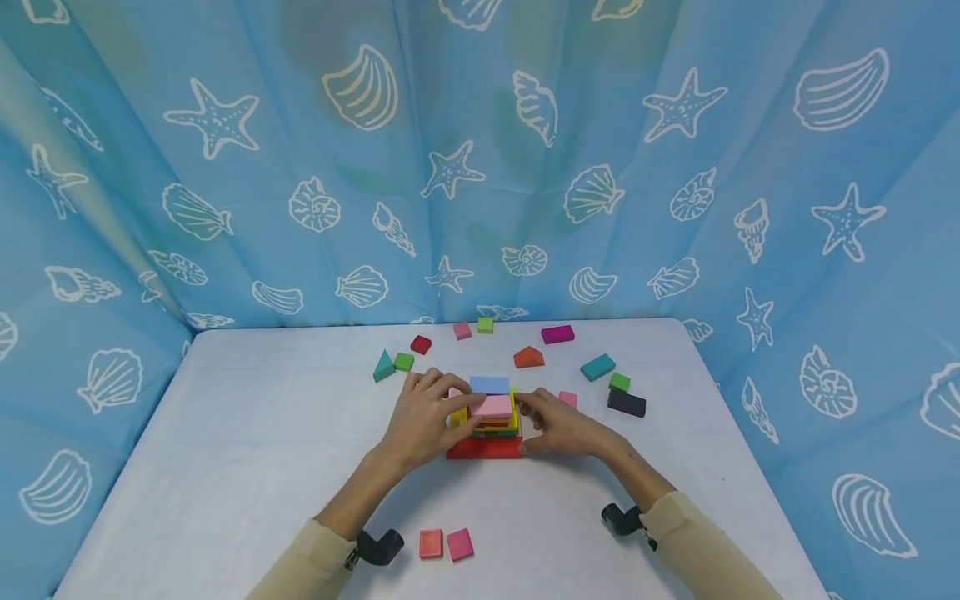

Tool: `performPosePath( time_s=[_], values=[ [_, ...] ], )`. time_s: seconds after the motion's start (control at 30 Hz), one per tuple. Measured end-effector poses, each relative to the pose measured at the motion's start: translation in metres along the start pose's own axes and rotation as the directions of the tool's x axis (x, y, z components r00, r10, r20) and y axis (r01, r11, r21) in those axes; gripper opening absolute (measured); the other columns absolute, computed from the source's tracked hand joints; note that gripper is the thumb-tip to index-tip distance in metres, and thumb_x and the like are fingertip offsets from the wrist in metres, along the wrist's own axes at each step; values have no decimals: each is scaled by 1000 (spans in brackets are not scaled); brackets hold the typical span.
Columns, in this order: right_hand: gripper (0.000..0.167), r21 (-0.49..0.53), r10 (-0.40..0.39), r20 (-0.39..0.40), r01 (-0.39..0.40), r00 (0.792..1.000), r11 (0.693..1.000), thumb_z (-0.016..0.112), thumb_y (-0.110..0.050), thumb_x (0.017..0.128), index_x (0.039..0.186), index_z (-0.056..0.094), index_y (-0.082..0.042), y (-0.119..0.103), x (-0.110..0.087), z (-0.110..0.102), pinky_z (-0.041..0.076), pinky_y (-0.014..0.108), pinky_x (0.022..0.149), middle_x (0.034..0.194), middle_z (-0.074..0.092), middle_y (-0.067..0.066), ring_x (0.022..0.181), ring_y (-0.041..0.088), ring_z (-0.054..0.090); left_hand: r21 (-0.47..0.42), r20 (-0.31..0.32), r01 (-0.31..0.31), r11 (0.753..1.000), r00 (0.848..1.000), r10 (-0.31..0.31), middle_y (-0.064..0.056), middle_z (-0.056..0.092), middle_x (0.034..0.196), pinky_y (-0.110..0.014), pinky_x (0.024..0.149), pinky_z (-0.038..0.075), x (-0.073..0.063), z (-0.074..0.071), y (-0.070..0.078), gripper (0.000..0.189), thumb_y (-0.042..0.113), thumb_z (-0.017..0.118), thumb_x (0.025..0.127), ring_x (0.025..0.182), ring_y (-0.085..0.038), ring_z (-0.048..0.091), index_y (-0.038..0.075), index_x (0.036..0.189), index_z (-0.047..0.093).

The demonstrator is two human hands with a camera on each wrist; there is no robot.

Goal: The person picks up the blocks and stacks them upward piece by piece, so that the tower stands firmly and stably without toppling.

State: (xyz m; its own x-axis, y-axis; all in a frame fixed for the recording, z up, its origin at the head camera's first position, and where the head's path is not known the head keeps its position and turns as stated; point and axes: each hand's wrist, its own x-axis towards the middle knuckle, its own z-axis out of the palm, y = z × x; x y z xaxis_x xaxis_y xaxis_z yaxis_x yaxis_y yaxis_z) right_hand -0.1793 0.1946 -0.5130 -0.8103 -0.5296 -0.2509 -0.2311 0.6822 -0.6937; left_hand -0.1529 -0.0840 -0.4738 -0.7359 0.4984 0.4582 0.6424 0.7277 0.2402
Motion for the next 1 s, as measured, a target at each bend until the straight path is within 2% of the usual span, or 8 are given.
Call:
performPosePath(
  time_s=[0.23,0.63,0.77,0.87,1.0],
  values=[
    [89,-9,-8,-1,8,1000,1000,86,-28,80,154,39,-13,0,1,0,52,25,77,121,52,0,100,16,49,44,3,-5,999,1000,5,6,69,104,-37,84,40,1,0,-1,36,43,81,83,100,-18,58,30,116,78],
    [89,-13,-18,3,18,1000,1000,86,-29,79,154,39,-13,0,2,-1,53,26,76,120,51,0,101,17,49,1,4,-26,1000,1000,26,5,70,102,-37,84,42,4,-3,-7,36,40,84,80,97,-17,60,28,113,79],
    [90,-19,-13,5,13,1000,1000,86,-29,79,154,39,-13,0,2,-1,53,25,76,119,51,0,101,17,50,-58,10,-32,998,999,32,5,69,104,-38,85,42,4,-3,-12,36,41,83,81,99,-19,61,28,115,78],
    [90,-17,-11,7,11,1000,1000,86,-28,79,154,39,-13,0,2,-1,52,25,76,120,51,-1,102,16,49,-123,12,4,992,1000,-3,6,67,106,-38,86,43,1,-5,-17,37,42,81,83,103,-19,60,29,118,77],
    [90,-10,-2,7,2,1000,1000,86,-28,79,154,39,-14,-1,2,-1,52,26,76,121,51,0,103,17,49,-208,39,117,971,993,-111,7,67,109,-39,89,45,-5,-5,-28,40,41,80,85,108,-15,59,29,122,74]
  ],
)
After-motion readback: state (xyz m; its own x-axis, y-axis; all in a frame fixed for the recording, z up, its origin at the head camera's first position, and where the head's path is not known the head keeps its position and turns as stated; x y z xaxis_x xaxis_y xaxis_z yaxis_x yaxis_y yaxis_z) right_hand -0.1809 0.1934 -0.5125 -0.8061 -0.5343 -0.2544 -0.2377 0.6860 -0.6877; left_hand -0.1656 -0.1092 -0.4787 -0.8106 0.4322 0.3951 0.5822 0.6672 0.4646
